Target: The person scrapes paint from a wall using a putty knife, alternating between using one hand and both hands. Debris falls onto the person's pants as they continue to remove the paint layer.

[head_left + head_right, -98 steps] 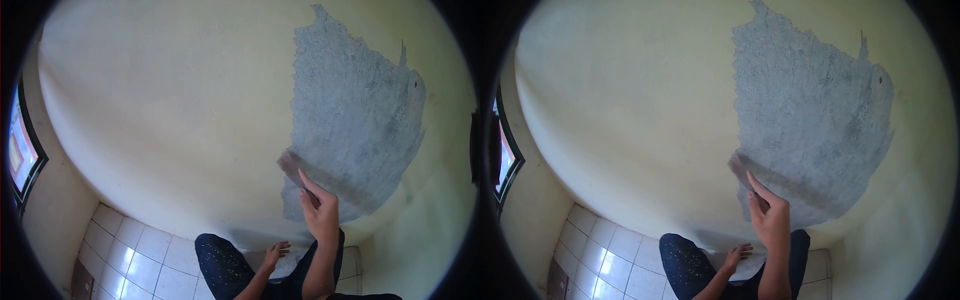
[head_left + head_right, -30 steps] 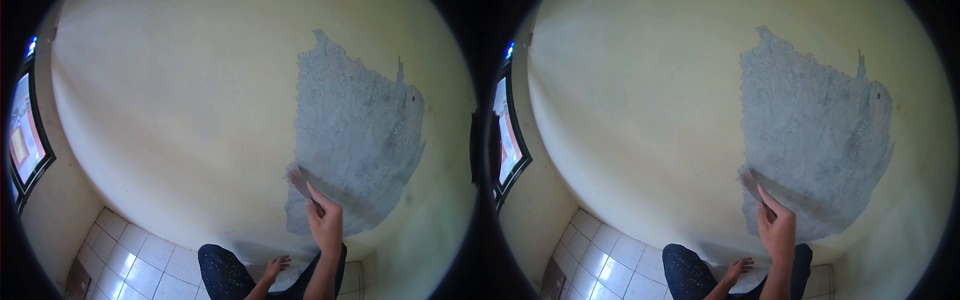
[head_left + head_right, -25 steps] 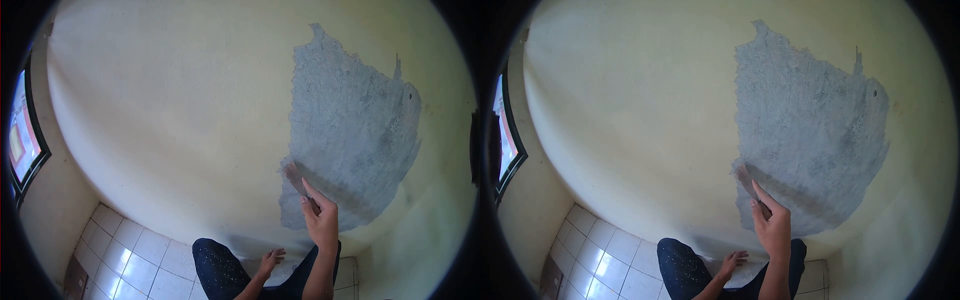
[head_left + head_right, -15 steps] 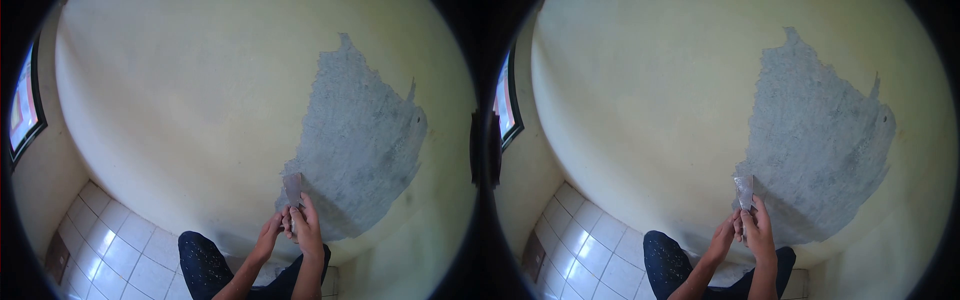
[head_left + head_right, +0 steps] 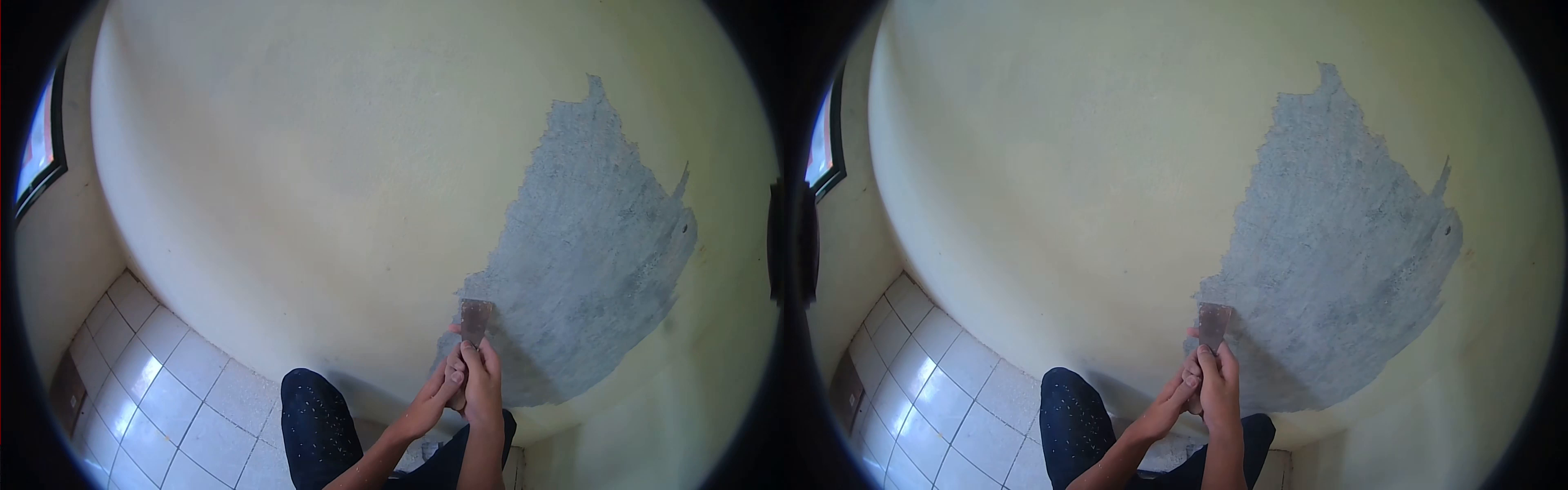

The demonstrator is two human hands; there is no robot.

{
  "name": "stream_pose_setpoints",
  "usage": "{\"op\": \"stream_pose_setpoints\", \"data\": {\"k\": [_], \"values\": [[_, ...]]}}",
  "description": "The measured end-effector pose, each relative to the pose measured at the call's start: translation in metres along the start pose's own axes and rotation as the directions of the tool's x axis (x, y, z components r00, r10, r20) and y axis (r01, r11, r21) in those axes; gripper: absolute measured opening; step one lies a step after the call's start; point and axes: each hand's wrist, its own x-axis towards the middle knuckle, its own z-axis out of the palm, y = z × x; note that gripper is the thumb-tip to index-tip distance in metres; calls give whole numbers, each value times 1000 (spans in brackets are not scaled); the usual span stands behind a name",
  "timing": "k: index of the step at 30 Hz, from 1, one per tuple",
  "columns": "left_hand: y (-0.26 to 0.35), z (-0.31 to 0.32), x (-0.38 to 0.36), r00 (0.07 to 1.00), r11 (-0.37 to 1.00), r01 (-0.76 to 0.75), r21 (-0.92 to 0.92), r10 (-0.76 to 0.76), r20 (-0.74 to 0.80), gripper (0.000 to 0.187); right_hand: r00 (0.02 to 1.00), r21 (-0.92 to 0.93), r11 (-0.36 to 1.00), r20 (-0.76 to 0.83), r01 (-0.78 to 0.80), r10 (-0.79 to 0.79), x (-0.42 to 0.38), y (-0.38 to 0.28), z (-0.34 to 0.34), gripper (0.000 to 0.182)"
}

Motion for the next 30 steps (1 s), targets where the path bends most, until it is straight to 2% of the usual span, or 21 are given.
{"op": "stream_pose_setpoints", "data": {"k": [2, 4, 7, 9, 12, 13, 18, 21, 24, 25, 28, 30], "values": [[4, -1, -4, 998, 998, -63, 23, 63, 1, 67, 1000, -21, 1000, -15, -8, 8, 1, -10, 7, 29], [34, 6, -12, 998, 999, -44, -14, 44, 35, 71, 1000, -80, 997, -20, 0, -2, 6, -20, 10, 29], [40, 1, -17, 996, 996, 24, 92, -32, 87, 79, 999, -253, 967, -26, 13, -20, 14, -34, 10, 30], [43, 5, -19, 996, 991, -27, 129, 16, 84, 84, 998, -404, 915, -50, 2, -25, 15, -45, 15, 31], [43, 12, -21, 990, 971, -122, 206, 104, 98, 91, 991, -532, 844, -58, 69, -118, 13, -48, 22, 33], [42, 13, -21, 985, 959, -157, 237, 135, 107, 94, 992, -550, 833, -63, 58, -111, 13, -50, 23, 33], [40, 13, -19, 981, 971, -179, 158, 164, 106, 97, 994, -601, 799, -74, 21, -82, 17, -58, 27, 34], [35, 16, -24, 982, 976, -179, 127, 169, 84, 95, 996, -553, 833, -83, -13, -40, 15, -62, 23, 34], [48, 6, -27, 984, 957, -152, 249, 124, 125, 90, 992, -558, 829, -122, -41, -33, 11, -63, 15, 34], [50, 7, -28, 986, 947, -128, 294, 90, 142, 89, 995, -560, 828, -86, -15, -41, 17, -64, 16, 35], [34, 9, -24, 989, 948, -138, 288, 114, 100, 83, 997, -549, 836, -51, 15, -51, 19, -61, 20, 36], [25, 14, -26, 983, 961, -167, 222, 146, 109, 81, 995, -555, 830, -38, 52, -87, 18, -57, 15, 37]]}}
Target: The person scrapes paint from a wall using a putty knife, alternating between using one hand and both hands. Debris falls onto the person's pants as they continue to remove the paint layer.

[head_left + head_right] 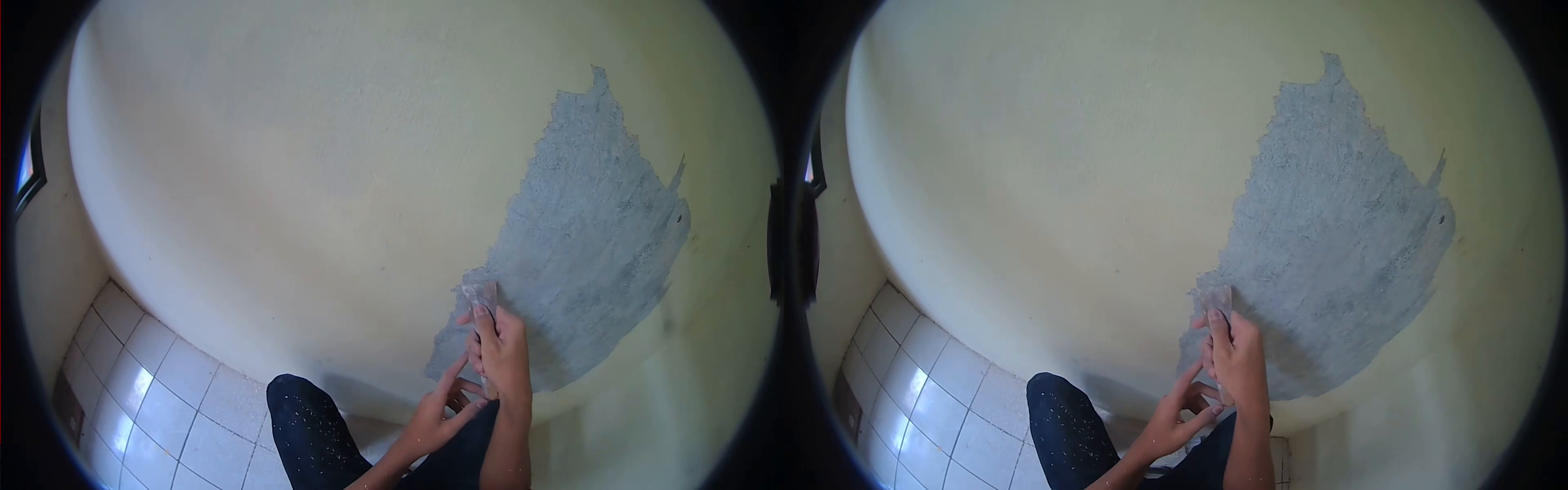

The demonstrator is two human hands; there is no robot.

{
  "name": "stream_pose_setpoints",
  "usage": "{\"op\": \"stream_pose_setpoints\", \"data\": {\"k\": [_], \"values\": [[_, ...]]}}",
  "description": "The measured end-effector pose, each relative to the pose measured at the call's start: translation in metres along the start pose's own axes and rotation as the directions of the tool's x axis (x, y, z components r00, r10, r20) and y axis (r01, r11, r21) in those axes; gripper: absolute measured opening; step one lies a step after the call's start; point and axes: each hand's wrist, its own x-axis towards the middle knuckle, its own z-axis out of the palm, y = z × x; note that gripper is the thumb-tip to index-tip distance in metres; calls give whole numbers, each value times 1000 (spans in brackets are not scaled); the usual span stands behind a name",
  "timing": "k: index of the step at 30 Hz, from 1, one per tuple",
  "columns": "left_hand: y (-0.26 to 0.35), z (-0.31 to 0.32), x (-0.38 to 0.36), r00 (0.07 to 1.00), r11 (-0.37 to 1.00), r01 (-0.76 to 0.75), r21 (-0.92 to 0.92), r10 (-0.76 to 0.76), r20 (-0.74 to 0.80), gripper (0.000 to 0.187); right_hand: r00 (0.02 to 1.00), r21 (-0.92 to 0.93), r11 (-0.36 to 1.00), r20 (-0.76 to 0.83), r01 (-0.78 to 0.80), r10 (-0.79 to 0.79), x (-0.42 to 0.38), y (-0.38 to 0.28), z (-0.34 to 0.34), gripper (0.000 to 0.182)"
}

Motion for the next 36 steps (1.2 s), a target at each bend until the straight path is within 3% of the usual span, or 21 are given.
{"op": "stream_pose_setpoints", "data": {"k": [3, 8, 14, 18, 21, 25, 26, 29, 33, 36], "values": [[11, -9, 0, 998, 1000, -10, 4, 10, 58, 77, 996, -56, 998, -88, -35, 30, -6, 4, -11, 38], [-15, -4, -1, 997, 994, 79, -81, -79, 1, 70, 998, -50, 998, 49, -34, 36, 6, -10, 1, 36], [12, -5, -6, 997, 992, 77, -102, -75, 22, 54, 995, -111, 993, -90, -41, 31, -3, -3, -18, 36], [-21, -9, -2, 994, 981, 88, -171, -99, -54, 49, 992, -83, 995, 123, 50, -39, 21, -15, 20, 35], [-13, -3, -6, 989, 974, 96, -205, -117, -91, 44, 990, -140, 981, 70, 133, -124, 16, -12, 26, 35], [4, -13, -8, 992, 977, 68, -201, -88, -93, 39, 993, -233, 972, -121, -41, 13, -4, -8, -12, 34], [-1, -17, -8, 989, 974, 69, -216, -95, -114, 38, 993, -200, 978, -114, -62, 40, -5, -13, -11, 34], [-13, -18, -6, 982, 974, 104, -203, -132, -132, 38, 996, -304, 950, -26, 76, -88, 7, -20, 8, 34], [-10, -10, -6, 984, 968, 119, -219, -145, -107, 38, 994, -295, 952, -35, 84, -99, 7, -6, 2, 35], [-13, -13, -7, 987, 972, 103, -209, -127, -103, 37, 992, -244, 968, -119, -62, 34, 1, -17, -14, 36]]}}
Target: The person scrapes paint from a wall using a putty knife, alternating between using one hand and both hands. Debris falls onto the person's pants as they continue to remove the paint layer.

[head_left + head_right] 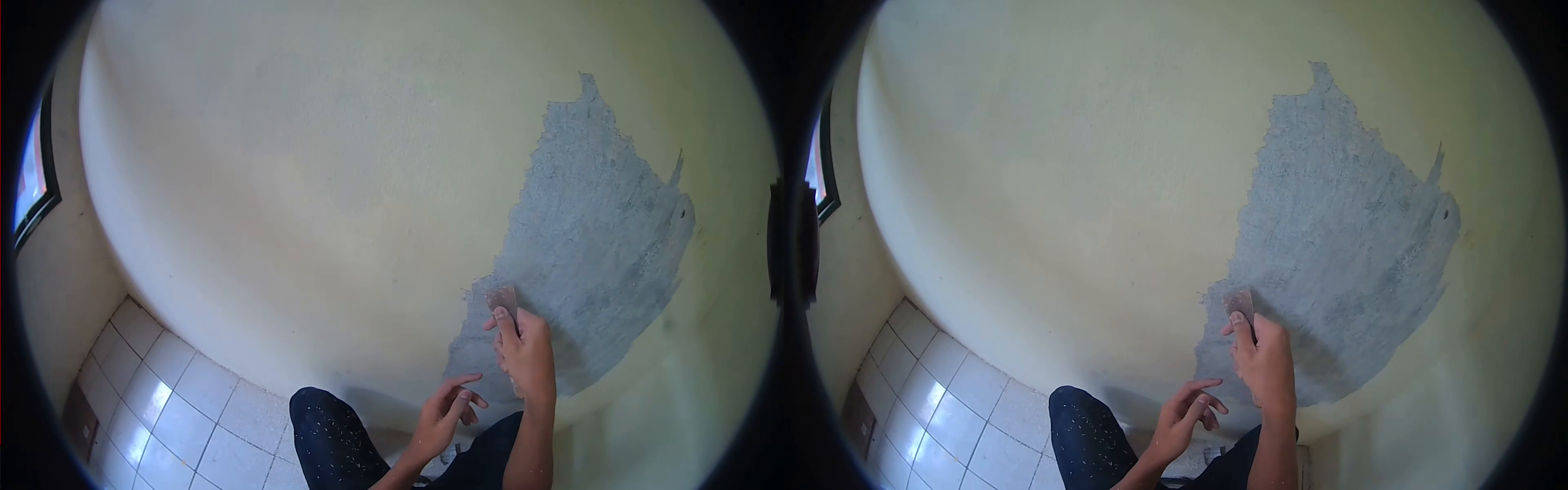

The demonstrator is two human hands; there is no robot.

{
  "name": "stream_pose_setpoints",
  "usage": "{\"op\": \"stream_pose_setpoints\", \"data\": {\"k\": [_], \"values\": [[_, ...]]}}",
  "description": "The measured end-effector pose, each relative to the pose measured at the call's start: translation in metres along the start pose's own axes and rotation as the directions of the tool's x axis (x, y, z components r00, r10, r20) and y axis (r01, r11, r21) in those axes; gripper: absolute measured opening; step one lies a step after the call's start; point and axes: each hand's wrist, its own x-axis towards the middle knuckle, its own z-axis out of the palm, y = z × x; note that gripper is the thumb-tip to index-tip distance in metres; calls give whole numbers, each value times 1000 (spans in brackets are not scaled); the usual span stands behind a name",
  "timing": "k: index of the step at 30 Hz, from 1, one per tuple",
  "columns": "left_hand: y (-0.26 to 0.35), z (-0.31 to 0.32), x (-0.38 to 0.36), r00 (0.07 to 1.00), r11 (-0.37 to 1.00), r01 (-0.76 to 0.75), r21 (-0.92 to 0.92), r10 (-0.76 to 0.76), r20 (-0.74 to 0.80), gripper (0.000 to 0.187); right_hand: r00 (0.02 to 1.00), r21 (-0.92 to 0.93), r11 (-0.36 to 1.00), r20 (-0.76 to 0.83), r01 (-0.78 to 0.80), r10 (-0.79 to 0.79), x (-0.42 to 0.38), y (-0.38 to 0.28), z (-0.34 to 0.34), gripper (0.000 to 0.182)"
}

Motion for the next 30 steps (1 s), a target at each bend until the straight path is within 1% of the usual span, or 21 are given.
{"op": "stream_pose_setpoints", "data": {"k": [3, 4, 7, 10, 13, 14, 17, 20, 23, 24, 27, 28, 30], "values": [[-11, 4, 5, 1000, 1000, 31, 5, -31, 5, 38, 984, -49, 983, 33, 179, -177, 9, 1, 17, 38], [-11, 3, 6, 999, 999, 46, 18, -46, 6, 38, 987, -58, 986, 45, 155, -152, 8, -5, 16, 38], [-10, 11, 4, 999, 999, 38, -1, -38, 25, 37, 985, -60, 984, 38, 170, -168, 8, 11, 10, 39], [1, 15, -1, 998, 998, 57, -12, -57, 28, 35, 999, -5, 1000, -11, 30, -30, 1, 3, -2, 38], [-17, 10, 4, 998, 997, 68, -22, -68, 8, 35, 945, -60, 944, 66, 323, -319, 21, 14, 28, 36], [-16, 11, 4, 997, 997, 75, -21, -75, 19, 35, 939, -59, 938, 75, 341, -336, 21, 12, 29, 36], [-7, 15, -1, 997, 997, 72, -2, -72, 27, 35, 947, -35, 950, 91, 311, -307, 18, 22, 25, 37], [4, 14, -3, 998, 998, 55, -3, -55, 22, 35, 994, -78, 991, -14, 108, -110, 3, 7, 3, 38], [-15, 6, 5, 999, 999, 45, -4, -45, -28, 35, 978, -86, 975, 54, 205, -201, 19, 7, 18, 38], [-18, 5, 7, 996, 997, 79, -3, -79, -34, 35, 940, -51, 940, 71, 337, -334, 23, 12, 28, 39], [-13, 9, 5, 998, 998, 67, -6, -67, -20, 35, 956, 0, 961, 104, 277, -276, 20, 3, 33, 39], [-8, 7, 2, 998, 998, 54, 16, -54, -17, 35, 952, -26, 956, 96, 294, -290, 19, 10, 27, 39], [5, 10, 2, 1000, 999, 30, 40, -30, -10, 35, 991, -59, 993, 89, 103, -97, 10, 2, 5, 39]]}}
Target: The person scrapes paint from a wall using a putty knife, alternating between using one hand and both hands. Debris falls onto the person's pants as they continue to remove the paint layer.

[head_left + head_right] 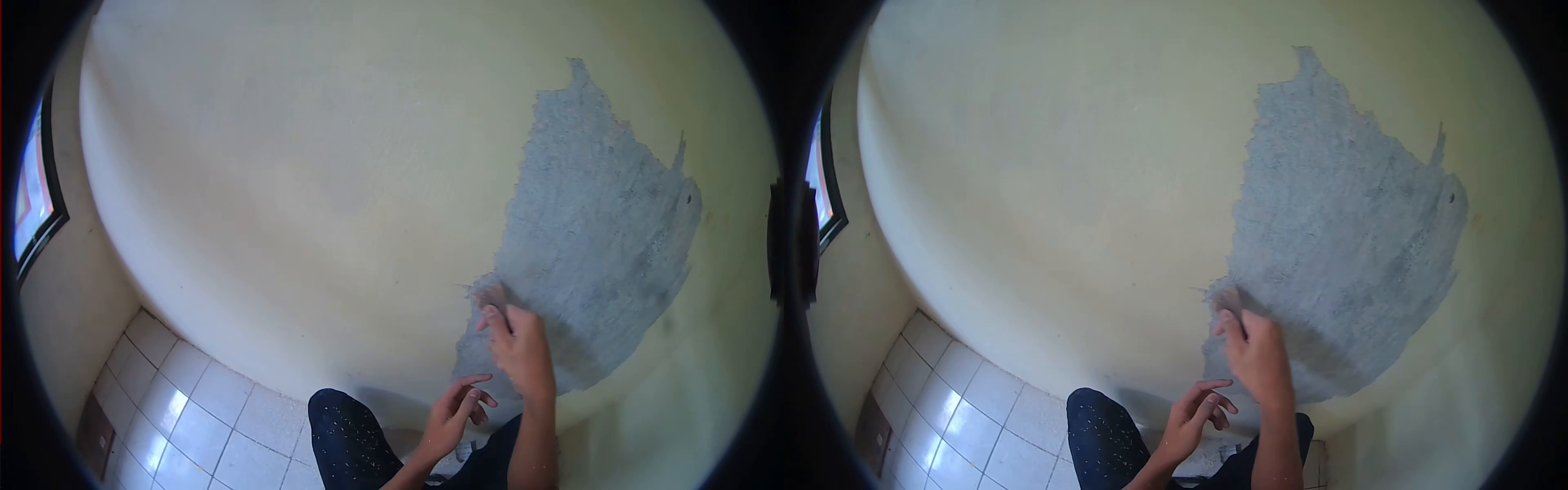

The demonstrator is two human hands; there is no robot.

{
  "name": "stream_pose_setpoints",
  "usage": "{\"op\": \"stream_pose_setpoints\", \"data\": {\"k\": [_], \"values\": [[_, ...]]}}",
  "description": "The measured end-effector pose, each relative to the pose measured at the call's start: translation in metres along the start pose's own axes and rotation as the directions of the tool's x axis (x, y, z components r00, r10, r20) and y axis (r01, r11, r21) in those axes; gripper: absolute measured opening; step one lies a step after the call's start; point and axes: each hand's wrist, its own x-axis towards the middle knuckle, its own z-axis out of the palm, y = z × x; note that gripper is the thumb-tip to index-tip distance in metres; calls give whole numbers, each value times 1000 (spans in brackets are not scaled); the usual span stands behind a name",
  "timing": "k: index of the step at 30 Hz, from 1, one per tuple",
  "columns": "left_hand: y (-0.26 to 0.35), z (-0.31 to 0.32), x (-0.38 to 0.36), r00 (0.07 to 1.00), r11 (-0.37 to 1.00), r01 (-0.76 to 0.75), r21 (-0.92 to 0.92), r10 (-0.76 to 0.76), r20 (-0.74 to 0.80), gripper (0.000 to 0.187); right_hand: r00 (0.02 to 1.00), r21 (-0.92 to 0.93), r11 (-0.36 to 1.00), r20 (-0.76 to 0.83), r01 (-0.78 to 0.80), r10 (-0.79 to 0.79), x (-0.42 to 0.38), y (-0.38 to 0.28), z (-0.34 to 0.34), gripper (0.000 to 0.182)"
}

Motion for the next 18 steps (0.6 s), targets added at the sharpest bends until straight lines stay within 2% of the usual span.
{"op": "stream_pose_setpoints", "data": {"k": [1, 5, 6, 9, 12, 16, 18], "values": [[-2, -2, 2, 1000, 1000, -11, -9, 11, -22, 35, 994, -14, 994, -4, -105, 105, -4, -2, -6, 39], [-20, -14, 5, 998, 999, 28, -21, -29, -47, 35, 997, 25, 997, 6, 74, -75, 7, 3, 9, 38], [-19, -13, 6, 999, 999, 35, -19, -36, -41, 35, 999, 94, 996, 43, -14, 10, 5, -3, 11, 38], [-11, -8, 7, 999, 999, 36, -27, -36, -8, 35, 1000, 71, 997, -17, 22, -21, 0, 10, 7, 37], [-17, -9, 6, 1000, 999, 25, -32, -26, -7, 35, 991, 157, 978, 26, -136, 134, -1, 6, -5, 38], [-27, -8, 8, 997, 997, 75, -30, -75, 5, 35, 999, 108, 994, 24, 24, -27, 8, -5, 23, 38], [-22, -2, 7, 999, 998, 47, -44, -46, 21, 35, 999, 107, 993, 1, 48, -49, 7, 2, 23, 38]]}}
